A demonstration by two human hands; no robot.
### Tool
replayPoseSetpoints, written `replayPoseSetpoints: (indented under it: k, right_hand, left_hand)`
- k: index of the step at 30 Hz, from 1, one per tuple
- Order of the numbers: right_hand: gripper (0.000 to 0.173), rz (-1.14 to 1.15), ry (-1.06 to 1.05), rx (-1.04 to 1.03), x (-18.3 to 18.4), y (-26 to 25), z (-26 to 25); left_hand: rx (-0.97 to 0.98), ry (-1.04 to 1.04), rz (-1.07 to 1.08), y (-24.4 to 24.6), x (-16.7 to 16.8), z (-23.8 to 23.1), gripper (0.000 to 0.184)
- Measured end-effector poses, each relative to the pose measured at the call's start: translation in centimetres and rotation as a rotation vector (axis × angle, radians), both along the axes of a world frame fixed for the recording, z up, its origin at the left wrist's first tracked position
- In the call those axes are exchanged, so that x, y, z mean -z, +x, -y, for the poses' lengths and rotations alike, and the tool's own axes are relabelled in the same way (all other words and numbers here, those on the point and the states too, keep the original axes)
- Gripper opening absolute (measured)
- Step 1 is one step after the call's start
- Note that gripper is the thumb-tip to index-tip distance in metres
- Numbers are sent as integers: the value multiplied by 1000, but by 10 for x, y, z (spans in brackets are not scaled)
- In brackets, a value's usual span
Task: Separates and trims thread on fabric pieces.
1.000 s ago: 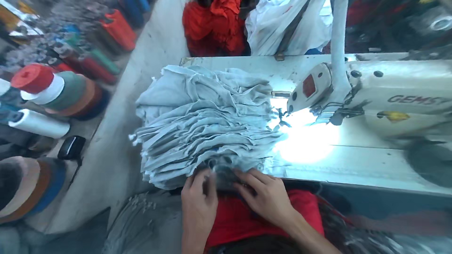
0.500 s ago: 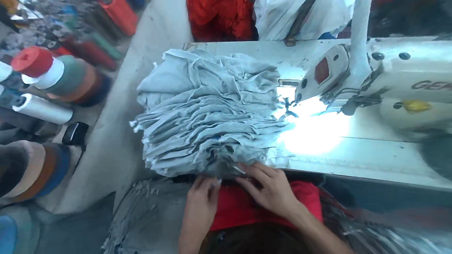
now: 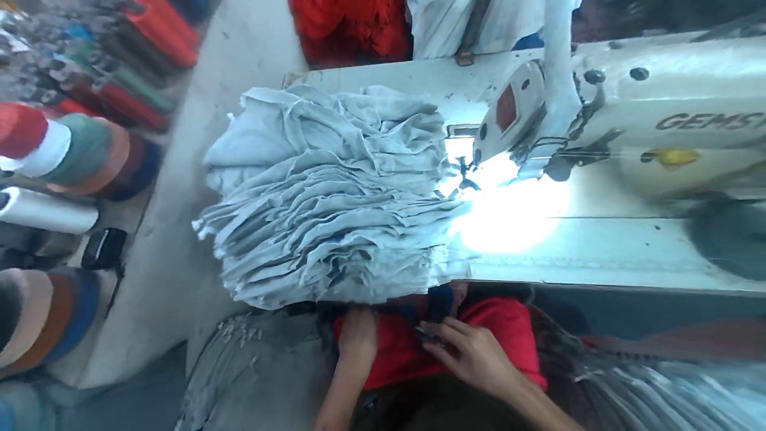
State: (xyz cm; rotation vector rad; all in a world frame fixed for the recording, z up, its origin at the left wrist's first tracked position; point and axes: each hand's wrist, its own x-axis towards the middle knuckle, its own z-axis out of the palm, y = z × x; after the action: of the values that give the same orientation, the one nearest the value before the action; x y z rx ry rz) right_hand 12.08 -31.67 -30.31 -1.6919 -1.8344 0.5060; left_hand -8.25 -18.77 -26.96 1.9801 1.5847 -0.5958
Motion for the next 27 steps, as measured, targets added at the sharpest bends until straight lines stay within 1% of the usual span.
replayPoseSetpoints:
  k: [3,5,7,9,11,13,15,19,22,24,27]
  right_hand:
    - [35,12,-8,16,0,4,-1]
    - [34,20,-27,35,-3,11,-2]
    - [33,-16,-35,47,-3,18,-3]
    - [36,-179,-64,33,-7,24,-5]
    - [39,-439,-82,-26,-18,20,-13]
    - [32,-656,-107,-62,-34,7,-25]
    - [27,-759,-159,-43,-45,-6,-34]
    - [18,-784,-206,-28,-50,-7,-42]
    - [17,-905,-208,38,-45,5,-38]
    - [17,-920,-227,82,-42,14,-35]
    - [13,-913,-157,121,-34,21,-32]
  left_hand:
    - [8,20,30,-6,6,-2,38]
    - [-26,57,141,-18,4,-4,35]
    - [-50,92,293,-32,-9,-2,31]
    - [-76,77,404,-36,-32,2,27]
    - [-71,65,483,-30,-53,7,25]
    - [-19,100,557,-17,-67,13,22]
    - [41,139,584,-4,-75,16,17]
    - [115,156,591,10,-81,16,15]
    - [117,106,629,10,-79,13,18]
    - [118,84,659,10,-75,10,20]
    - [127,54,671,14,-75,7,21]
